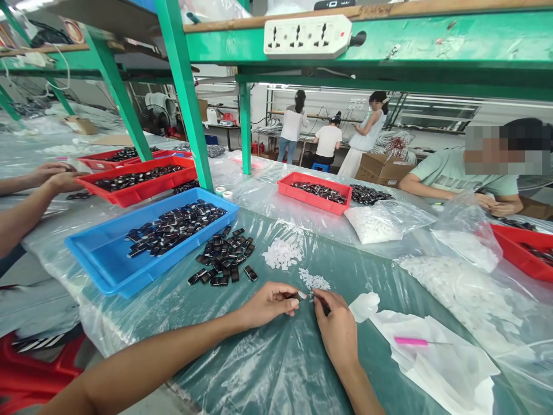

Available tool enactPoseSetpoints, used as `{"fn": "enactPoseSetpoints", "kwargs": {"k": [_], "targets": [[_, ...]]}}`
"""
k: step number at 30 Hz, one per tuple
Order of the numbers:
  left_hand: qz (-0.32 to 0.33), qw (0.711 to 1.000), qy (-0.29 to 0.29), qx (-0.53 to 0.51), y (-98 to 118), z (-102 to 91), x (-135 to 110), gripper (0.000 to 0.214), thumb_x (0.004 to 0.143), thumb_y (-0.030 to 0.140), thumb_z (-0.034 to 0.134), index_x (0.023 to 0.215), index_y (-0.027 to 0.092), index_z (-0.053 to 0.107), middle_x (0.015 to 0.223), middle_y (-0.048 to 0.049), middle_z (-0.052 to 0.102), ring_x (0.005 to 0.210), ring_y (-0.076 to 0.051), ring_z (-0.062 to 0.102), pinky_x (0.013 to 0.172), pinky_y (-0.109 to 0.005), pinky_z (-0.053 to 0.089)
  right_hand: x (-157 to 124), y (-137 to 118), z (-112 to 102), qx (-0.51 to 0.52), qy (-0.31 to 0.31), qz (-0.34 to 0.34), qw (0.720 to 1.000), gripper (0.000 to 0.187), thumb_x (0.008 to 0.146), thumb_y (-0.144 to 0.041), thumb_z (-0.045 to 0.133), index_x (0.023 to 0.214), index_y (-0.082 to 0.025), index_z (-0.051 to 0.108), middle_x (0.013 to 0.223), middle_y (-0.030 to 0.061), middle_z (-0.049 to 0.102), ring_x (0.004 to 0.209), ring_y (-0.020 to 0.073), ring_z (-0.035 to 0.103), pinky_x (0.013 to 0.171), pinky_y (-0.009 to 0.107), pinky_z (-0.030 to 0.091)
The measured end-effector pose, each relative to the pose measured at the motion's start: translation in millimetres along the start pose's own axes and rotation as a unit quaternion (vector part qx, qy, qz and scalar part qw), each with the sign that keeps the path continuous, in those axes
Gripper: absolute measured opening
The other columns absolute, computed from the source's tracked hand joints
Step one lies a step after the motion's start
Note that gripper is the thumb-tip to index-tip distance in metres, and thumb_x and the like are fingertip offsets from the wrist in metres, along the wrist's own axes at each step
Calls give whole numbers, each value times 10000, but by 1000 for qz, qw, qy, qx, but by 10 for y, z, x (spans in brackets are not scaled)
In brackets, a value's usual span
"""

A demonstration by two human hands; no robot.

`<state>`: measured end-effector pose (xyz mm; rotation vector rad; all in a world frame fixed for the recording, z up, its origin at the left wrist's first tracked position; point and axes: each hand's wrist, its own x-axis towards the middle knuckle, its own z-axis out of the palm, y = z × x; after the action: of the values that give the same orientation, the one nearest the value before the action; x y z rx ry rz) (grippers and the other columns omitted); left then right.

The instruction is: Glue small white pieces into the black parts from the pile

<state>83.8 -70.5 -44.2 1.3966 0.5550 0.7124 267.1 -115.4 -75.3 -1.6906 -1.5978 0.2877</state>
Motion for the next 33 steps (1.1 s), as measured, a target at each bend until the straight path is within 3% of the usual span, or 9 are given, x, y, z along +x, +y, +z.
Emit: {"fn": "enactPoseSetpoints", "kwargs": {"k": [5, 12, 17, 24, 33], "targets": [[15, 1000, -7, 8, -16, -13, -9, 400, 748, 443, 600, 923, 85, 640, 751, -61, 590, 642, -133, 558, 669, -277, 457, -15, -55, -34, -11, -2, 6, 1000, 244, 794, -361, 471, 900, -227, 644, 922, 49, 629, 845, 227, 561, 711, 352, 433], [15, 1000, -11, 8, 15, 0, -17, 391, 743, 445, 602, 892, 86, 640, 744, -60, 590, 629, -130, 554, 669, -282, 459, -22, -147, -57, 45, -16, 23, 999, 199, 745, -399, 543, 745, -239, 660, 832, 41, 639, 820, 240, 562, 725, 354, 423], [7, 1000, -13, 1, 18, 9, -23, 390, 732, 439, 614, 894, 86, 644, 723, -54, 587, 626, -128, 547, 664, -279, 453, -49, -215, -78, 161, 1, 72, 984, 216, 756, -399, 559, 763, -197, 634, 773, 35, 646, 735, 195, 596, 700, 306, 463], [4, 1000, -28, 0, 51, 16, -35, 390, 721, 451, 624, 868, 91, 653, 706, -52, 590, 627, -128, 542, 643, -265, 438, -138, -277, -77, 294, 35, 133, 946, 286, 687, -396, 652, 897, -203, 681, 899, 46, 670, 855, 216, 601, 801, 343, 458], [-20, 998, -47, -38, 40, 13, -30, 422, 687, 487, 640, 805, 83, 642, 719, -54, 586, 626, -126, 555, 670, -287, 463, -173, -254, -92, 355, 30, 176, 918, 313, 680, -390, 677, 941, -219, 694, 748, 8, 652, 756, 181, 575, 785, 326, 444]]}}
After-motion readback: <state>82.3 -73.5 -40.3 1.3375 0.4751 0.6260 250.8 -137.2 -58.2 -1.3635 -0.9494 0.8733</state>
